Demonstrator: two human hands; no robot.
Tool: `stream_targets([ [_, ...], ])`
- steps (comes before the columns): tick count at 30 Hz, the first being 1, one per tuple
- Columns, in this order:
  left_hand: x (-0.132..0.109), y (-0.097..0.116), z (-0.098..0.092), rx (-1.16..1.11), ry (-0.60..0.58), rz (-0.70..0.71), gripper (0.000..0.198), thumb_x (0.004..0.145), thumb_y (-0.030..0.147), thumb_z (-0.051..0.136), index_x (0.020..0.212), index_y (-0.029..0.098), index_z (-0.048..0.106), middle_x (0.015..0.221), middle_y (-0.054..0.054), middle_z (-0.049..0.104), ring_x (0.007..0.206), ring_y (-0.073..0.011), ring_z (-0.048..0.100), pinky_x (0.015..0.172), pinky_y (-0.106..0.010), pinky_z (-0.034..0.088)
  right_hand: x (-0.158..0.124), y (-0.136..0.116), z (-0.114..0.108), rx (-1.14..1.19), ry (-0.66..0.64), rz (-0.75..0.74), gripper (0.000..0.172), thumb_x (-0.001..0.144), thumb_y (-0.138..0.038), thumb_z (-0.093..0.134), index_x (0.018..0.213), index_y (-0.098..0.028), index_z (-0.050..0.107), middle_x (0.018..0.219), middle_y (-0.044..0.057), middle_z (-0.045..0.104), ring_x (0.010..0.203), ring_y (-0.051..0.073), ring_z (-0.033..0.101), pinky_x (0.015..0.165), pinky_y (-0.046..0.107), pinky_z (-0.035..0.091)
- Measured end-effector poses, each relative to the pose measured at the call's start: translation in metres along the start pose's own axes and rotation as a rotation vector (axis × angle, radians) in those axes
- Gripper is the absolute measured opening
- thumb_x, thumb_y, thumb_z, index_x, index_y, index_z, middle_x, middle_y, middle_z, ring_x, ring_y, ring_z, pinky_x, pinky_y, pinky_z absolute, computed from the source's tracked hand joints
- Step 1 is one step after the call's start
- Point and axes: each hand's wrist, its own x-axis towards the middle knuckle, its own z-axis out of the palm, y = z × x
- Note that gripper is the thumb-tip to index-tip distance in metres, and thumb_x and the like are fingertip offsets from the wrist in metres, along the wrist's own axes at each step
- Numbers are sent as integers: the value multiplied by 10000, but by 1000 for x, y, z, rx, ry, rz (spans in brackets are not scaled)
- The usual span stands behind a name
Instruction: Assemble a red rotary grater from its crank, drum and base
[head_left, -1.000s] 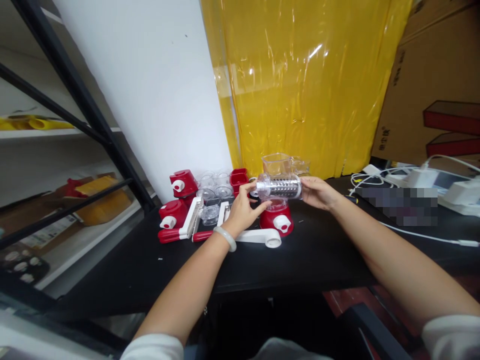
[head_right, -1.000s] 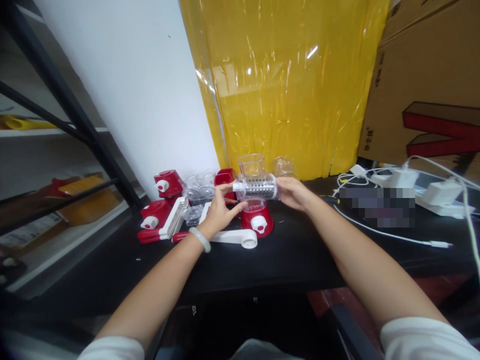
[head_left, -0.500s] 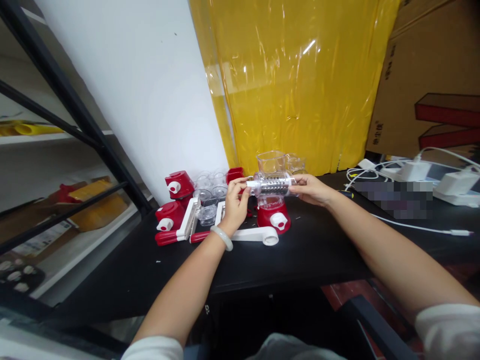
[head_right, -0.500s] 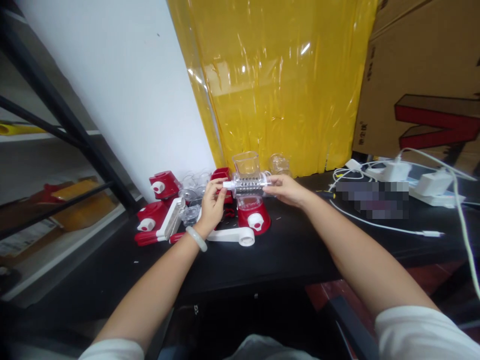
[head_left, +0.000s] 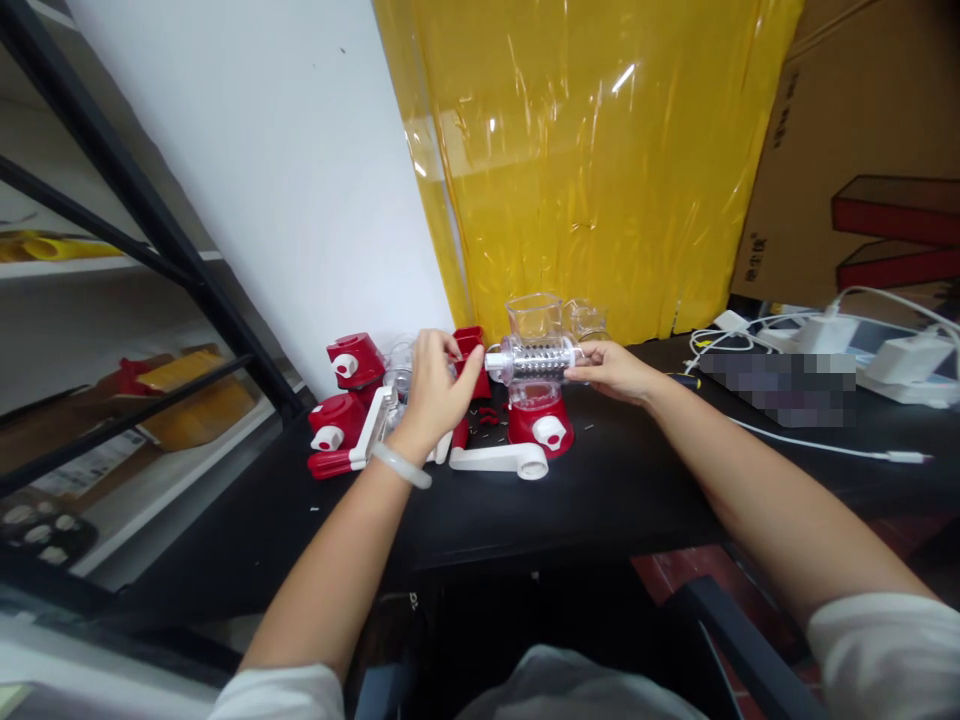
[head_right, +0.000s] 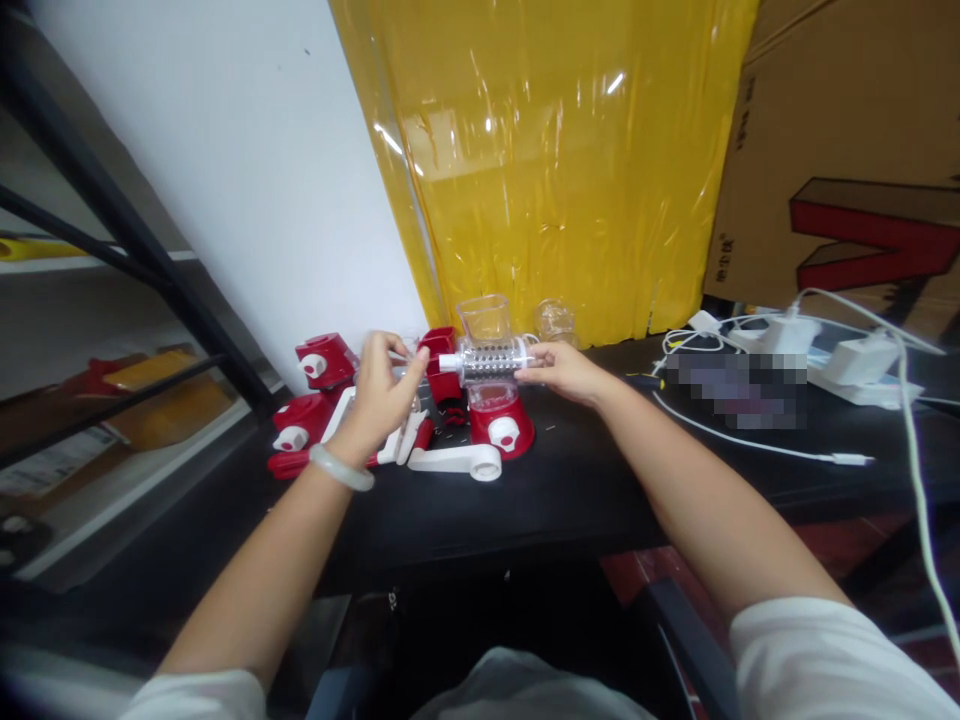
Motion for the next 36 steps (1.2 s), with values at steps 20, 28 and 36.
stream_targets([
  [20,-35,22,-54,332,-467,21,143,932,359,535,911,227,485,828,-25,573,699,-207,583,601,-308,434,4,3,-2,18,-38,-24,312,584,-327,871,842,-201,749,825,24,750,791,160,685,879,346,503],
  [28,-10,2,-13,577,-412,-134,317,888,295,536,1173,171,478,785,-86,673,688,-290,679,601,-340,468,4,2,-2,13,-30,-21,326,578,-334,869,836,-184,739,791,19,739,751,151,676,844,338,506],
  [36,-21,-3,10,197,-233,-167,337,861,297,586,1157,182,473,916,-100,698,762,-265,697,664,-360,520,4,-1,-1,8,-25,-44,331,555,-348,878,801,-180,734,784,12,745,722,145,677,829,336,530],
])
